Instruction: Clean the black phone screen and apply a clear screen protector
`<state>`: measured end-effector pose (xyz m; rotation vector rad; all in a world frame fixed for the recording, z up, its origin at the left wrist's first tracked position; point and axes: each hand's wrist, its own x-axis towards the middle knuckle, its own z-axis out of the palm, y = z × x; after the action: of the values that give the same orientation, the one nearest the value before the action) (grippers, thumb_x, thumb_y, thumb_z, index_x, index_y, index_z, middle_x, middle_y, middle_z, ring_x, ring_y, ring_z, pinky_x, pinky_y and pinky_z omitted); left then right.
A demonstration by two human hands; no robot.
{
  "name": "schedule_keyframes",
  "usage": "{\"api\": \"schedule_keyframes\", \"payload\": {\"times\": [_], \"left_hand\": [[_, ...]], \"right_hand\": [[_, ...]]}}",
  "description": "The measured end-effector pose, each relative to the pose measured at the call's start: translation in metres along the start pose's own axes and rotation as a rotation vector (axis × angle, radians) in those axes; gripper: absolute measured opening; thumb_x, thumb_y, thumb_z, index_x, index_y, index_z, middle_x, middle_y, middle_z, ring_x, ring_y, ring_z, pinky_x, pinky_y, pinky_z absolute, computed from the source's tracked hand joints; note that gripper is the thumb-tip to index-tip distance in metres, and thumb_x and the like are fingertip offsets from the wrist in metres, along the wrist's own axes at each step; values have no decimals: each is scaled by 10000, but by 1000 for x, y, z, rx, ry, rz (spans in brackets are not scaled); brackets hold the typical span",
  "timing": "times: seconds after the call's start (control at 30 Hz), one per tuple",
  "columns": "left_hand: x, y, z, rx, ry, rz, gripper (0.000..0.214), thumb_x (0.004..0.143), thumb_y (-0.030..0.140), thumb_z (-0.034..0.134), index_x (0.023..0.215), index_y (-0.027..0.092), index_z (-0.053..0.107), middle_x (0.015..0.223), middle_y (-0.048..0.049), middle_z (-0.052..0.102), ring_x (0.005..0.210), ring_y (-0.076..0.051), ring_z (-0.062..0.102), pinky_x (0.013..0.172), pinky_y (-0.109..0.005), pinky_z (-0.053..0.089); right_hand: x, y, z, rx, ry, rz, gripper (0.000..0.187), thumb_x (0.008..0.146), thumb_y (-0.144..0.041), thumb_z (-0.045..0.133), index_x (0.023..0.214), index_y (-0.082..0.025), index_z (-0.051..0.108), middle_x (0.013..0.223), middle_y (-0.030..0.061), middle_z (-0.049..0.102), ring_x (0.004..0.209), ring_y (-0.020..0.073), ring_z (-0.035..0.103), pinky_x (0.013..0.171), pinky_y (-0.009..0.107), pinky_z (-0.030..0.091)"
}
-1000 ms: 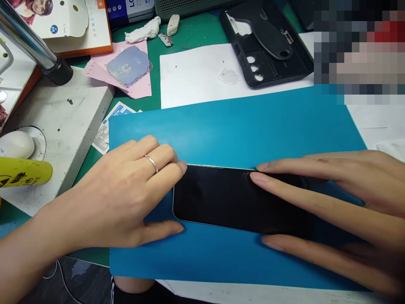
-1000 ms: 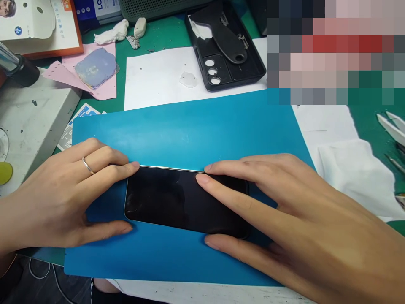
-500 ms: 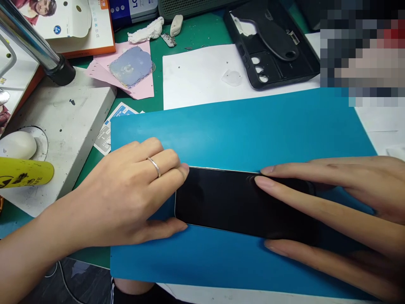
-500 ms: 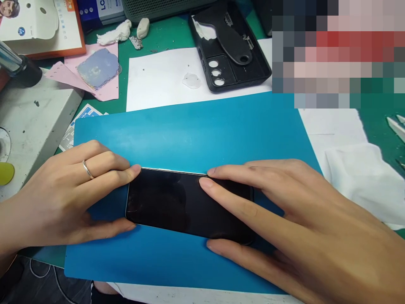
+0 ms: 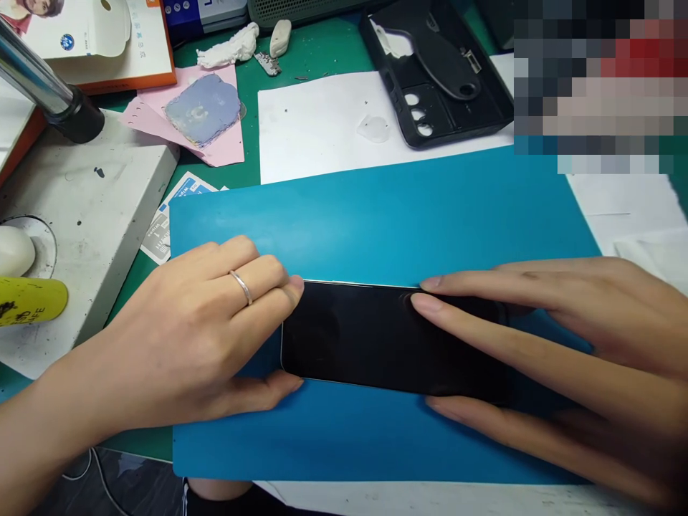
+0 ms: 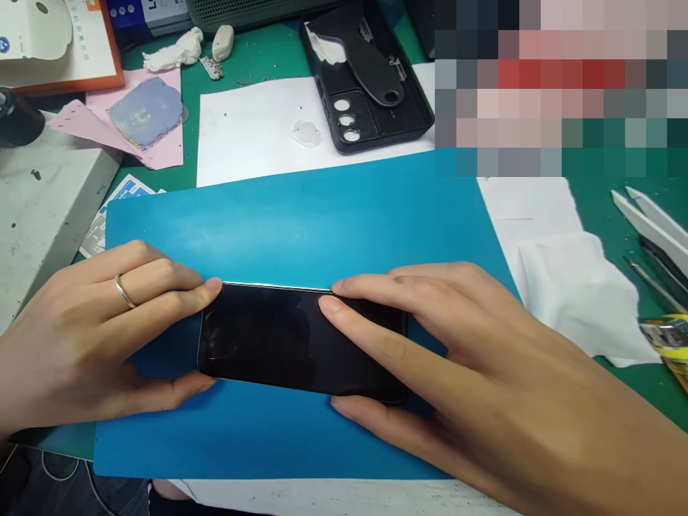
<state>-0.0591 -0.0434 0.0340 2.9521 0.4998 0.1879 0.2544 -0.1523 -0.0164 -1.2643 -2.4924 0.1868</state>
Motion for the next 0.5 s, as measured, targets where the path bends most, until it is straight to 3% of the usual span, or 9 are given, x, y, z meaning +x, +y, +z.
{"api": "schedule_keyframes", "payload": {"times": [0.13, 0.37, 0.5], "left_hand": [[0, 0, 1, -19, -6, -5, 344, 1027, 418, 625, 1140, 97, 676, 1018, -119, 724, 793, -230, 561, 631, -381, 463], [-2, -2, 1, -37, -17, -21, 320, 1024, 398, 624, 1170, 114, 645, 1054, -114, 714, 819, -234, 564, 652, -381, 465], [-4, -5, 3, -42, -10, -4, 350, 1024, 423, 618, 1207, 125, 624, 1064, -110, 696, 835, -241, 570, 667, -392, 486]], "right_hand": [[1, 0, 0, -7, 18, -5, 523, 985, -354, 680, 1480, -221, 575, 1379, 162, 649, 1183, 349, 635, 909, 519, 572], [1, -3, -3, 14, 8, 21, 504, 995, -305, 660, 1485, -232, 568, 1381, 144, 653, 1195, 340, 641, 929, 507, 583], [3, -1, -5, -3, -16, 15, 439, 1045, -387, 592, 1456, -234, 582, 1381, 134, 654, 1201, 327, 628, 907, 483, 584]]}}
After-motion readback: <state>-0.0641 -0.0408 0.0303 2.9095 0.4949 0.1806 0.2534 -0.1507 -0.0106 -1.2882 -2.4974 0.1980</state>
